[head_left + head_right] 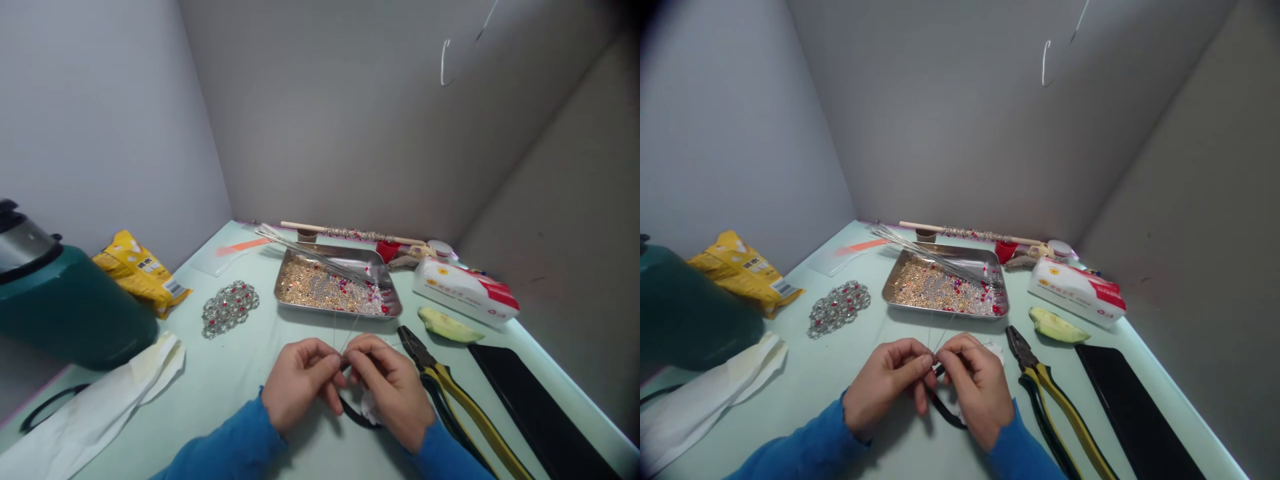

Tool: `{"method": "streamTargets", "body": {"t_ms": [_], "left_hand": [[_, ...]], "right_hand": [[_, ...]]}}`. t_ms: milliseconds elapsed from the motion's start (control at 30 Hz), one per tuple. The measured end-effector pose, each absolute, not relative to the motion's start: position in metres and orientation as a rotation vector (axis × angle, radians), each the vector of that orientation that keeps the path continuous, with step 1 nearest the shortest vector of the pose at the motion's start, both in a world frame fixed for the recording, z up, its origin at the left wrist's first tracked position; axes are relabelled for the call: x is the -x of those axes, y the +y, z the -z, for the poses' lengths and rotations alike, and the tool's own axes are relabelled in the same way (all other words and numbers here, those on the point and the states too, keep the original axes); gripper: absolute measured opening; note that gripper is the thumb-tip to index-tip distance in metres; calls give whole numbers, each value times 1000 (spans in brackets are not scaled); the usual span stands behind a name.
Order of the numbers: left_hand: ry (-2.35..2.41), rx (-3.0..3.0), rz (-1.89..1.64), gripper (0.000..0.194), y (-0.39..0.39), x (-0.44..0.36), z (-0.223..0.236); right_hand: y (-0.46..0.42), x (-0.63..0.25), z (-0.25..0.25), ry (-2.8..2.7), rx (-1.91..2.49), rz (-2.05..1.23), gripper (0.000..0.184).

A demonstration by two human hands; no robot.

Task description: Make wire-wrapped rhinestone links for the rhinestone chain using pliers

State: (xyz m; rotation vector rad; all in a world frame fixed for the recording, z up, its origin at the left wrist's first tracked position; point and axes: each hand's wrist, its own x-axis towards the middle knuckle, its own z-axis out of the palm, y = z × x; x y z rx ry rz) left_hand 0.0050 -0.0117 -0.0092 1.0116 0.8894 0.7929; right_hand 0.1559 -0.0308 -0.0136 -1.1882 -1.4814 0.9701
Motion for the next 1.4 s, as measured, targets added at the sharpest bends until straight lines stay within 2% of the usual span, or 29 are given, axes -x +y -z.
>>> {"method": "streamTargets", "body": {"t_ms": [167, 267, 467, 700, 867, 933, 1100, 1233, 1400], "left_hand": [[843, -1033, -667, 30, -11, -3, 7], [826, -1035, -675, 29, -10, -2, 8], [890, -982, -833, 25, -10, -6, 13], [953, -907, -858, 24, -7, -3, 13], [1026, -871, -958, 27, -4, 2, 11], [1018, -862, -992, 27, -3, 3, 12], [1017, -918, -985, 25, -5, 3, 15], [1032, -1000, -992, 30, -6, 2, 18], [1003, -987, -1042, 28, -6, 1, 22]], "right_hand": [[-29, -161, 14, -1428, 1260, -1224, 22], [-29, -160, 14, -1444, 1212, -1224, 22], [-31, -149, 18, -1370, 1183, -1059, 20], [-26, -153, 16, -1594, 1139, -773, 21], [-29, -166, 18, -1983, 1488, -353, 11], [-31, -171, 17, -2140, 1618, -220, 13], [-18, -182, -12, -2281, 1656, -133, 22], [23, -193, -34, -2249, 1807, 15, 20], [81, -194, -18, -2330, 1924, -69, 15]]}}
